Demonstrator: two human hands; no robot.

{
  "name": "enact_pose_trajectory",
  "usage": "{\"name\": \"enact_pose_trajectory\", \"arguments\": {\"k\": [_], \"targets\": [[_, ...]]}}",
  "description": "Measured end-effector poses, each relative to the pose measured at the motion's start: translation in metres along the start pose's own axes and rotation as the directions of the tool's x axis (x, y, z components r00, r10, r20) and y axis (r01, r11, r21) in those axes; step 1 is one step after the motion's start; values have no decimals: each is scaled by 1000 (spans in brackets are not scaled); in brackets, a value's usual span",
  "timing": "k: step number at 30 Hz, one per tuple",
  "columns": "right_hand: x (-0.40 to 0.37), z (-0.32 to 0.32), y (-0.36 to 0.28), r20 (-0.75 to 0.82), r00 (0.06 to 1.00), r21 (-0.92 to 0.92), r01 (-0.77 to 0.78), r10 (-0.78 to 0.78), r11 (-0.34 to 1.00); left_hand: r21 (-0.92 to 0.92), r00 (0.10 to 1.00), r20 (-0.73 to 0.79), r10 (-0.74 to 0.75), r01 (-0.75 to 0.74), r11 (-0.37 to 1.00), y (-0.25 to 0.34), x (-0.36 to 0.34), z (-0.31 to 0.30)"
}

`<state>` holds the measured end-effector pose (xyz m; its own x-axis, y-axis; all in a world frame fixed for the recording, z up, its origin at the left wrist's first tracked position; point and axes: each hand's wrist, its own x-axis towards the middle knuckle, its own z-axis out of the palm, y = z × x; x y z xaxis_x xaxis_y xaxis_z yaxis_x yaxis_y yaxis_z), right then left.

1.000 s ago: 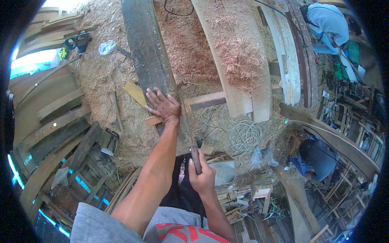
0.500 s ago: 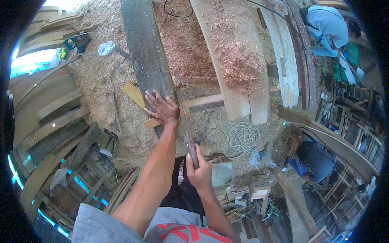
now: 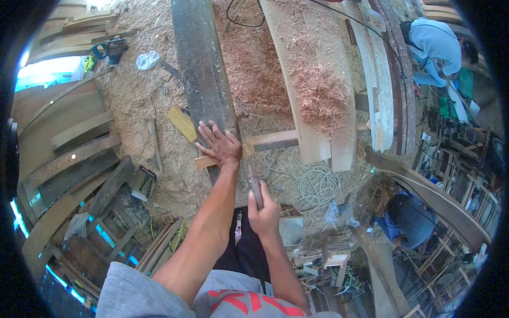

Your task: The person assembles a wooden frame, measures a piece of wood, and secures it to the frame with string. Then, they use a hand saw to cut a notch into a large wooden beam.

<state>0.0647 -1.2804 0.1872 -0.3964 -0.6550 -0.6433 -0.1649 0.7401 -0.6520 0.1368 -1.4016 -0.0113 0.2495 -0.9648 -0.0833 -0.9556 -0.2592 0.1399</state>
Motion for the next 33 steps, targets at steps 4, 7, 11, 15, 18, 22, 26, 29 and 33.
{"name": "enact_pose_trajectory", "arguments": {"k": [4, 7, 11, 15, 18, 22, 26, 29, 33], "targets": [[-36, -11, 5, -92, 977, 21, 195, -193, 981, -43, 1000, 20, -17, 18, 999, 1, 3, -3], [-6, 4, 0, -42, 999, -1, 5, -5, 1000, -24, 1000, 9, -1, 1, 1000, 2, 0, 0], [-24, -9, 0, 18, 999, 11, -27, 27, 1000, -40, 1000, -7, 9, -9, 999, -2, -1, 2], [-7, 1, 2, -12, 1000, -17, 28, -28, 999, -45, 1000, -5, -2, 2, 999, 0, 1, 2], [-7, -1, 3, -11, 998, 30, 61, -60, 998, -62, 1000, 4, -4, 4, 998, 1, 1, -1], [-24, -10, -3, -19, 997, 9, 77, -76, 997, -25, 1000, 23, -2, 3, 1000, -1, -2, -4], [-4, -10, -11, 25, 999, -35, 36, -36, 999, -19, 1000, 2, -10, 10, 1000, 3, 3, -1], [-28, -18, -3, -7, 998, 17, 62, -62, 998, -22, 1000, 5, -21, 21, 1000, 1, 2, 0], [-6, -4, -8, -29, 997, 7, 71, -71, 997, -18, 1000, 2, -27, 27, 999, 1, 0, 2]]}}
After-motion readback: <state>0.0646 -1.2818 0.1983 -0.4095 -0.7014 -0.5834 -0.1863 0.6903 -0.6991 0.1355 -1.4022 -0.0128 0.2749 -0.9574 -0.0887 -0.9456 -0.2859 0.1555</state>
